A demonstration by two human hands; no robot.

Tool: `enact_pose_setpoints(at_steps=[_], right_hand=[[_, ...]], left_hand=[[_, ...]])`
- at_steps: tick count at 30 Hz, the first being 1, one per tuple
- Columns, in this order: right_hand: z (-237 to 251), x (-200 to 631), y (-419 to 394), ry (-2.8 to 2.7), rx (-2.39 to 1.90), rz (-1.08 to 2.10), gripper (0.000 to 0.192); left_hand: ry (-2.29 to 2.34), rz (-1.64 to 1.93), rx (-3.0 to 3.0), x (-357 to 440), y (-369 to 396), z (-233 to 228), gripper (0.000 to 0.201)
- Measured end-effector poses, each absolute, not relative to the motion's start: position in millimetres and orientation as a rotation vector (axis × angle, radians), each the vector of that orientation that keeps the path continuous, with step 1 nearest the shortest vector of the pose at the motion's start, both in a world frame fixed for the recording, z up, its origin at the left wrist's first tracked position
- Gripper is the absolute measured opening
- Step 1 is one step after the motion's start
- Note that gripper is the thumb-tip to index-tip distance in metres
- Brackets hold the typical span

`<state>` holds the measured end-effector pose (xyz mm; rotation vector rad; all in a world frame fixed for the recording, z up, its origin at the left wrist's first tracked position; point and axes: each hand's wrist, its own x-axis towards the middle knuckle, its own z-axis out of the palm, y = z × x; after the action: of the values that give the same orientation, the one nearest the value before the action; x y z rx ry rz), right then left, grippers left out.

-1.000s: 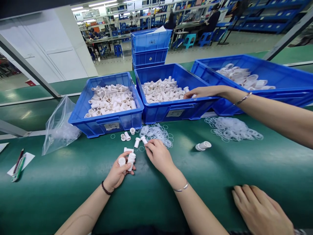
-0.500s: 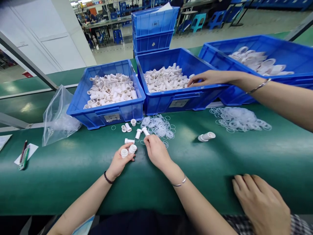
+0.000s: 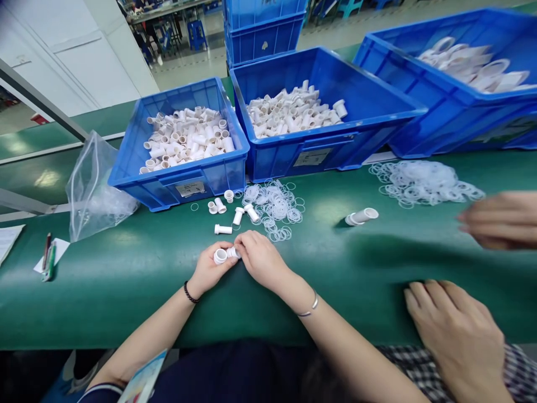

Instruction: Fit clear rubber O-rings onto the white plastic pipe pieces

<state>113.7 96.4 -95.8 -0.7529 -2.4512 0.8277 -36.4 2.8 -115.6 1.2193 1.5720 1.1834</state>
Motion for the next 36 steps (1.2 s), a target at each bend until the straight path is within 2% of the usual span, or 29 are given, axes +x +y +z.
enact_pose_setpoints(at_steps=[7, 11, 15, 21, 26, 36], right_hand=[[-94, 114, 96, -2.516, -0.697, 0.776, 0.013], [-99, 116, 101, -2.438, -0.756, 0.983, 0.013], [-101, 114, 102, -2.234, -0.772, 1.376, 0.013], [-99, 106, 90, -1.945, -0.750, 1.630, 0.019], [-103, 106, 91, -2.073, -0.796, 1.432, 0.020], [-106, 109, 95, -2.128, -0.790, 1.242, 0.018]], left_hand=[[1.606, 1.115, 1.555, -39, 3, -110, 0.015], [1.503, 1.214, 1.683, -41, 1, -111, 0.018], [1.426, 1.467, 1.415, -33, -1, -116, 0.021], [1.196, 1.588, 0.616, -18, 1, -122, 0.029], [1.075, 1.520, 0.334, -18, 5, -114, 0.040], [0.985, 1.431, 0.276, -23, 5, -113, 0.041]])
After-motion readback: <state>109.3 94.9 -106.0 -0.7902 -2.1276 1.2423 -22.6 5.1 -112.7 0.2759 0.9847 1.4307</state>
